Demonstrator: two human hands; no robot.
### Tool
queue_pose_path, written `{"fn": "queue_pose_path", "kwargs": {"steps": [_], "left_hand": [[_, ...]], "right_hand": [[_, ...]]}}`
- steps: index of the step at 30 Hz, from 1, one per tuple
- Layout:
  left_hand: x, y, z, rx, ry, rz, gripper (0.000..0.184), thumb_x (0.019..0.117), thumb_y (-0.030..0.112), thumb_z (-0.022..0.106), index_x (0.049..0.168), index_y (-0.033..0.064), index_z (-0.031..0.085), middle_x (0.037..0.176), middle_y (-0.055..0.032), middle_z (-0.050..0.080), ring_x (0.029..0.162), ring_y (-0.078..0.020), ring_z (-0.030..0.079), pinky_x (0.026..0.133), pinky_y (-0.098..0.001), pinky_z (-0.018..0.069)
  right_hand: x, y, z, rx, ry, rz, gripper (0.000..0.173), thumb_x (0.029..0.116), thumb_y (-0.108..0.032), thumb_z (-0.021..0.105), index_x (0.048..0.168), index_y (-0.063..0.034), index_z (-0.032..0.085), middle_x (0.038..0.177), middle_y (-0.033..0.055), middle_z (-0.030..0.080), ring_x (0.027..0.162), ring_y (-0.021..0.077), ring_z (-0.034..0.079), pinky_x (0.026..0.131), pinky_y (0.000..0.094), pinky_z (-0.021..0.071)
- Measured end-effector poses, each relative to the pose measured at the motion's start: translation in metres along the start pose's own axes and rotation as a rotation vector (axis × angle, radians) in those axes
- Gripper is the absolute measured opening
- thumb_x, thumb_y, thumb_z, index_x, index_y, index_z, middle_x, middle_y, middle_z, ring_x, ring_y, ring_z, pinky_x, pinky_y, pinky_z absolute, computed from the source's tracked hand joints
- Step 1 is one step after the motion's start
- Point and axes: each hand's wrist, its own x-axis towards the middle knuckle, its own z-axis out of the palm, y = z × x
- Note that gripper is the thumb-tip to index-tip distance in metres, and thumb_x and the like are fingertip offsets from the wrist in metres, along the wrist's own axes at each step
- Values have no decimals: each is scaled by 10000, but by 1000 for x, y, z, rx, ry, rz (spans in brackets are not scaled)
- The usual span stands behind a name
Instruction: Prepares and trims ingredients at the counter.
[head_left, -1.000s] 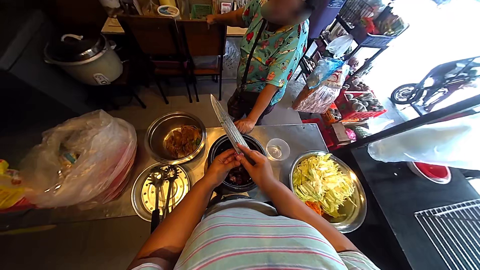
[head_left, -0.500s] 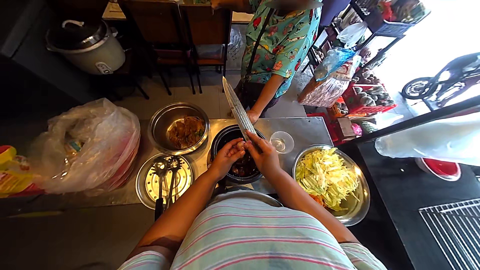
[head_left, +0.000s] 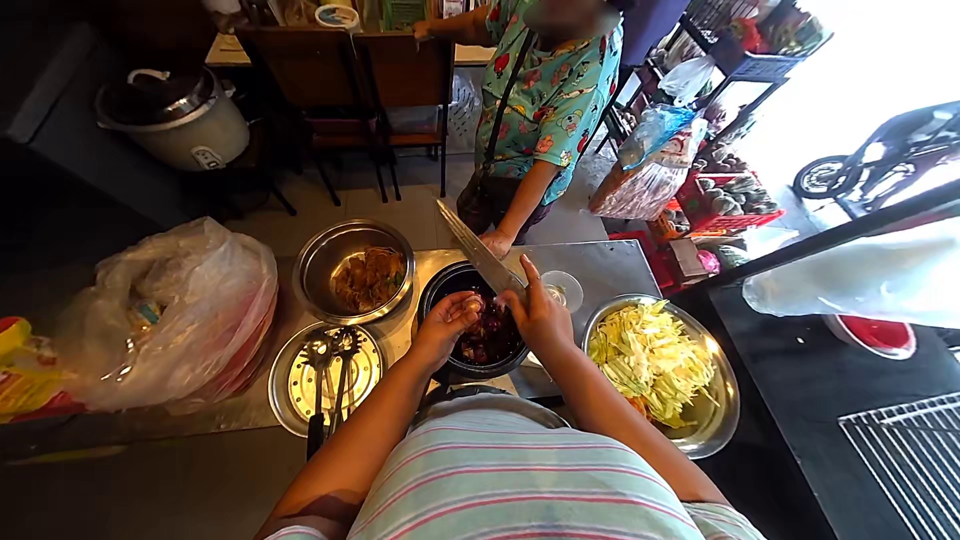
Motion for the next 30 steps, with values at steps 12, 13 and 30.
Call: {"fn": "queue_pose_path", "kwargs": {"steps": [12, 13, 30], "left_hand": [[-8, 3, 9, -49, -119, -42, 401, 928, 46, 719, 1294, -39, 581, 1106, -57, 714, 1016, -140, 709, 967, -316, 584], [-8, 4, 9, -49, -118, -44, 384, 928, 42, 713, 1283, -37, 589, 1097, -52, 718, 1013, -135, 709, 966, -311, 582], [-10, -1, 19, -78, -88, -64, 315, 1007, 12, 601, 1318, -13, 551, 1152, -65, 691, 1033, -124, 687, 965, -285, 564]], "right_hand": [[1, 2, 5, 403, -313, -129, 517, 1011, -496, 620, 1499, -337, 559, 1246, 103, 695, 1126, 233, 669, 983, 498, 530], [0, 3, 7, 435, -328, -132, 513, 1018, -480, 617, 1502, -322, 559, 1289, 102, 687, 1160, 225, 664, 1009, 492, 522], [-12, 2, 27, 669, 31, -157, 415, 1023, -215, 658, 1430, -138, 634, 1284, 106, 713, 1090, 158, 705, 981, 364, 566]]}}
